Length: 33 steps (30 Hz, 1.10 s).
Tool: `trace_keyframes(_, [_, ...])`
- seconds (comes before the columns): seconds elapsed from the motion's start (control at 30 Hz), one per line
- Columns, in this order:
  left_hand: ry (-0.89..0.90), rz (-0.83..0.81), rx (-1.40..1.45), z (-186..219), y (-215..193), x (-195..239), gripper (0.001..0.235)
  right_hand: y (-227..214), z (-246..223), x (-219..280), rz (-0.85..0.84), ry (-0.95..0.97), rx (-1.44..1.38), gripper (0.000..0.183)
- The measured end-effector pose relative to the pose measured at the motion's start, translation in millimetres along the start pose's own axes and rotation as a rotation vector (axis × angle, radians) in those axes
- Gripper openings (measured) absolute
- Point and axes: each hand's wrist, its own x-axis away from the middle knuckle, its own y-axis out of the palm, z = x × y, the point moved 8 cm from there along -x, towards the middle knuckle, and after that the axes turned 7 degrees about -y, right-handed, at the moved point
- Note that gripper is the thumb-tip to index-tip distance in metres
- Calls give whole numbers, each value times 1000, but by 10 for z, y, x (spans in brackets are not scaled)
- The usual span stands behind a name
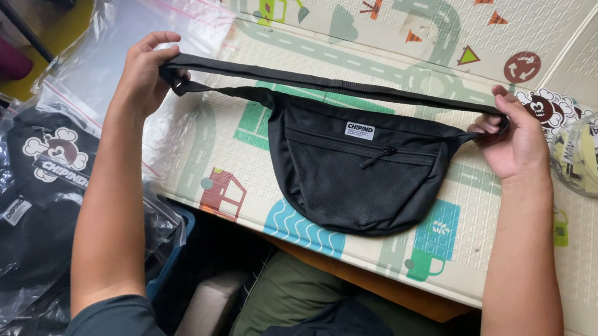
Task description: The person attaches a cartoon bear sticker to a black fanny pack, then places the pack into a clear plastic bag and seals it. The person repeats this process with a second fanny pack.
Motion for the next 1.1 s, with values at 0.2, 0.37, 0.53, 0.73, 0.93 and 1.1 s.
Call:
trace_keyframes(0.2, [-39, -116, -100, 70, 45, 60, 37, -30, -52, 55, 78, 21, 71, 13])
trace_keyframes(0.37, [-107, -36, 13, 12, -100, -35, 30, -84, -31, -3, -39, 39, 96, 17])
trace_keyframes(0.53, [-158, 78, -7, 32, -115, -59, 28, 61, -163, 172, -144, 39, 226, 29])
trace_keyframes(0.73, [-79, -111, -93, 314, 537, -138, 32, 202, -289, 458, -364, 24, 659, 21])
trace_keyframes(0.93, [243, 69, -578, 179, 837, -1149, 12, 349, -469, 695, -407, 14, 1086, 45])
trace_keyframes(1.1, [548, 339, -1253, 236, 1701, -867, 74, 514, -526, 741, -364, -103, 1411, 25])
